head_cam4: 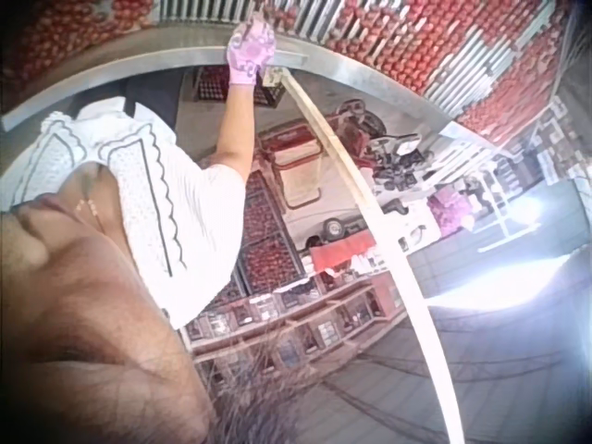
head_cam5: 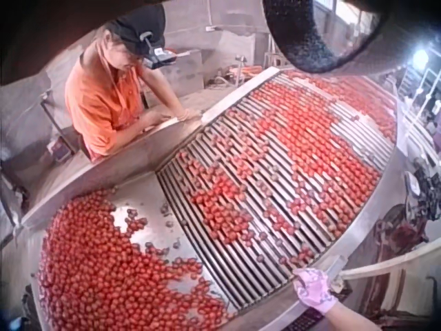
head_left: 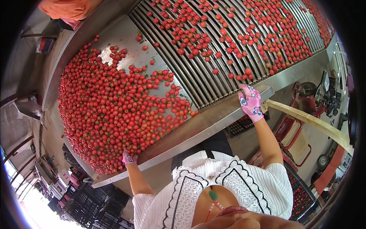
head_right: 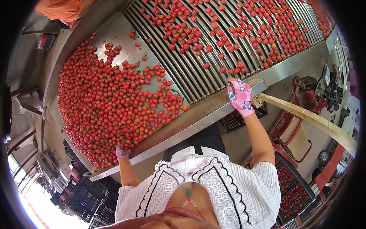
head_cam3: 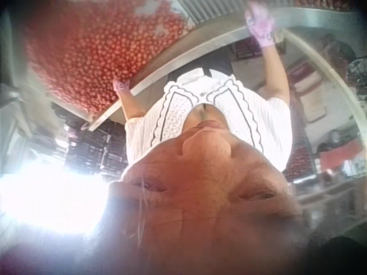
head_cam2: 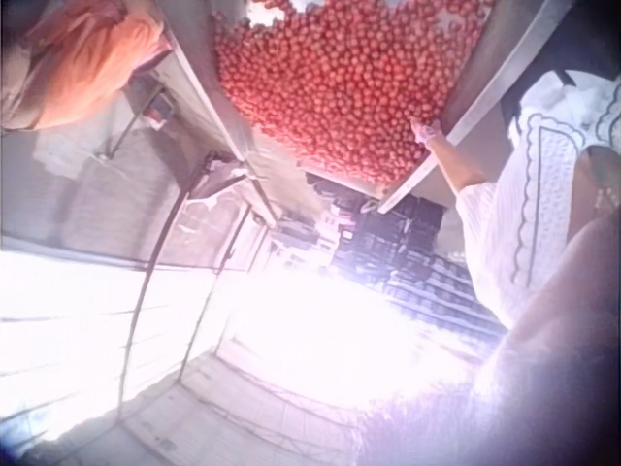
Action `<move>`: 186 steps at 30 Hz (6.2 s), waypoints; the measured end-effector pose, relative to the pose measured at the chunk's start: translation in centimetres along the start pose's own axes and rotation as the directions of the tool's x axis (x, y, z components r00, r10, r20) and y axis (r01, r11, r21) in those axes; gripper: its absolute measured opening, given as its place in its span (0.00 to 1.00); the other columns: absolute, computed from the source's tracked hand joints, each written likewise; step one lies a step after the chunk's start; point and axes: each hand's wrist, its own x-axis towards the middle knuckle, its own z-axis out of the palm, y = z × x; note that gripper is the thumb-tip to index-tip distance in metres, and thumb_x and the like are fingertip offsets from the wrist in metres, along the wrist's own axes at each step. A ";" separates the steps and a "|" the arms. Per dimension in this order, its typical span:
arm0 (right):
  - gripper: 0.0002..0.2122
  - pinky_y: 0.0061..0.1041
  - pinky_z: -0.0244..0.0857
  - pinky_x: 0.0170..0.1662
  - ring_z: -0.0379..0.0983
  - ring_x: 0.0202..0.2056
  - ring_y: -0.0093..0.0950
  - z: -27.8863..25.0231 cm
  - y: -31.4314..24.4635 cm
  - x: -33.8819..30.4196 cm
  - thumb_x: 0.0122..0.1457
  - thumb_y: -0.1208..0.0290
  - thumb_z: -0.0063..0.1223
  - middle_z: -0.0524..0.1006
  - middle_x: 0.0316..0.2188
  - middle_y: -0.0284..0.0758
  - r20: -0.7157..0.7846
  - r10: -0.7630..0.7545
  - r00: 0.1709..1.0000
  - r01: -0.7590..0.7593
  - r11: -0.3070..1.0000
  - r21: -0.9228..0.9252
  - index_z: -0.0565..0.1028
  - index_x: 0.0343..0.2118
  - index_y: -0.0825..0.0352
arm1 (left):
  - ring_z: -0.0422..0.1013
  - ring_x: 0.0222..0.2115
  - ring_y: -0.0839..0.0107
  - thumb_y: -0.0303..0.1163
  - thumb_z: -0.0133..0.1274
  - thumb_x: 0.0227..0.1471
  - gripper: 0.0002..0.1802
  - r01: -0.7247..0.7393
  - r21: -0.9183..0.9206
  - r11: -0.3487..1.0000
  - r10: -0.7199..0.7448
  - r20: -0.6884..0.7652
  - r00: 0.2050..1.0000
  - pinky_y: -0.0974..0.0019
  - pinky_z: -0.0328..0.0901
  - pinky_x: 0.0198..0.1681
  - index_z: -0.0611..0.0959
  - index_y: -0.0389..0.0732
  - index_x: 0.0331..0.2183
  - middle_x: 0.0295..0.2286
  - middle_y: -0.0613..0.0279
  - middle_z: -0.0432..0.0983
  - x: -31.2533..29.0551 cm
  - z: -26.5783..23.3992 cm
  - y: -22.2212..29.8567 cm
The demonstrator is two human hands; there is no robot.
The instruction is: The person sorts tomatoes on a conveyor belt by hand, picking individual tomatoes and placing them in different lanes while other workers move crates.
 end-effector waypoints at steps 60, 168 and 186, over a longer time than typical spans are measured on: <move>0.13 0.40 0.68 0.47 0.73 0.42 0.46 10.3 9.0 30.4 0.60 0.67 0.47 0.75 0.39 0.48 -0.006 -0.113 0.994 0.112 0.990 -0.080 0.72 0.48 0.56 | 0.71 0.34 0.79 0.33 0.54 0.53 0.19 -0.726 0.352 0.591 0.072 0.873 0.482 0.73 0.67 0.40 0.78 0.41 0.48 0.34 0.66 0.78 -17.8 34.6 -12.9; 0.14 0.35 0.65 0.30 0.73 0.28 0.36 3.1 1.5 -0.8 0.45 0.75 0.57 0.74 0.27 0.33 0.064 -0.134 0.989 0.120 0.975 0.186 0.74 0.38 0.61 | 0.67 0.43 0.57 0.30 0.48 0.50 0.18 -0.883 -0.311 -0.351 -0.064 0.949 -0.309 0.53 0.63 0.51 0.75 0.43 0.46 0.45 0.56 0.71 -21.0 34.8 -14.3; 0.13 0.35 0.66 0.34 0.72 0.29 0.37 3.9 0.5 -1.4 0.47 0.75 0.55 0.76 0.27 0.36 -0.025 -0.080 0.996 0.081 0.996 0.021 0.75 0.38 0.62 | 0.55 0.55 0.41 0.54 0.59 0.45 0.43 0.006 0.693 0.721 -0.314 0.319 0.894 0.42 0.59 0.50 0.58 0.61 0.59 0.57 0.56 0.54 -0.4 15.3 -7.9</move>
